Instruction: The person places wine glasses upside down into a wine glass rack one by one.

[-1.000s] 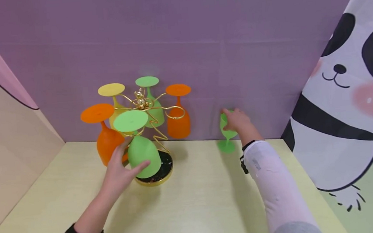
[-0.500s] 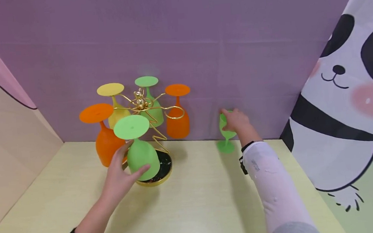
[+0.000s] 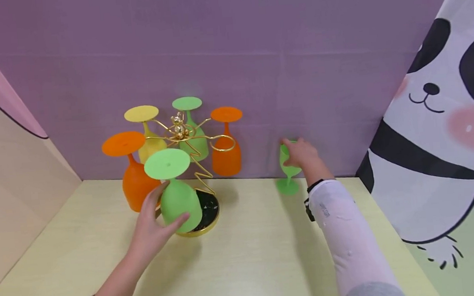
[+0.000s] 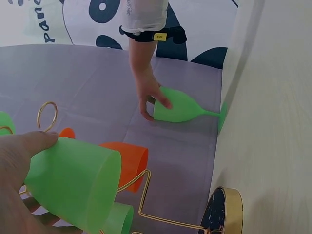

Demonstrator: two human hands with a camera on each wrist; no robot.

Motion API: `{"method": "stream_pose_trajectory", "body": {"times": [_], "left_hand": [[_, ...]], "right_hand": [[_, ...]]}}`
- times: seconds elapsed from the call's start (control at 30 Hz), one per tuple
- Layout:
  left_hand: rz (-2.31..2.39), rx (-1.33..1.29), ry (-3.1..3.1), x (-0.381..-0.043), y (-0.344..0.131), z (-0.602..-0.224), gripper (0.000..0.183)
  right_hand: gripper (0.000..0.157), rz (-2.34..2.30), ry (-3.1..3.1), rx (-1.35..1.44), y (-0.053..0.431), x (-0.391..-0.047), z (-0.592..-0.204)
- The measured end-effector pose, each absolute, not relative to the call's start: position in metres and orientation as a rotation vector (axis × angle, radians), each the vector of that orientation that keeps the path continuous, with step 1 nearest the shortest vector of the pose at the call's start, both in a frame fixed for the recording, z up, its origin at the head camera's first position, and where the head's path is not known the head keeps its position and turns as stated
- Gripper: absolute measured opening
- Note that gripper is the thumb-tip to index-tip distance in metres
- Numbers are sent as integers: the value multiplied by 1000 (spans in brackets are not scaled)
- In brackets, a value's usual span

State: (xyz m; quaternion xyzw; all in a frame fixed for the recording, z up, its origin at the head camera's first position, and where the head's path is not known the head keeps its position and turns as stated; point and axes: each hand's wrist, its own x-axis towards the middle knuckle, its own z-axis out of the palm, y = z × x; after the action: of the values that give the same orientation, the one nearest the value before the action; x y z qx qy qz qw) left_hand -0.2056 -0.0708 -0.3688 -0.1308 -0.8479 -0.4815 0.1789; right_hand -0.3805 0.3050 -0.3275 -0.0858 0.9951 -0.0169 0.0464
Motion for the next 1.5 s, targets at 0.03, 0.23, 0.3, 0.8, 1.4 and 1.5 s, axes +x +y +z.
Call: {"method": "stream_pose_trajectory", "body": {"times": [0.03, 0.23, 0.3, 0.8, 1.4, 1.5], "left_hand": [[-1359, -371, -2400, -205, -71, -369, 81], [-1370, -364, -2415, -202, -72, -369, 81], [-1376, -359, -2418, -200, -73, -370, 81], [-1389, -376, -2392, -189, -74, -373, 79], [-1412, -418, -2355, -183, -84, -364, 73], [-1390, -404, -2324, -178, -90, -353, 72]], "right_hand": [[75, -50, 3037, -262, 305, -380, -327], [75, -39, 3034, -257, 305, -379, -327], [75, -39, 3034, -255, 304, -379, -327], [75, -27, 3033, -255, 304, -380, -328], [75, -43, 3034, -261, 307, -381, -328], [75, -40, 3033, -266, 307, -381, -329]]}}
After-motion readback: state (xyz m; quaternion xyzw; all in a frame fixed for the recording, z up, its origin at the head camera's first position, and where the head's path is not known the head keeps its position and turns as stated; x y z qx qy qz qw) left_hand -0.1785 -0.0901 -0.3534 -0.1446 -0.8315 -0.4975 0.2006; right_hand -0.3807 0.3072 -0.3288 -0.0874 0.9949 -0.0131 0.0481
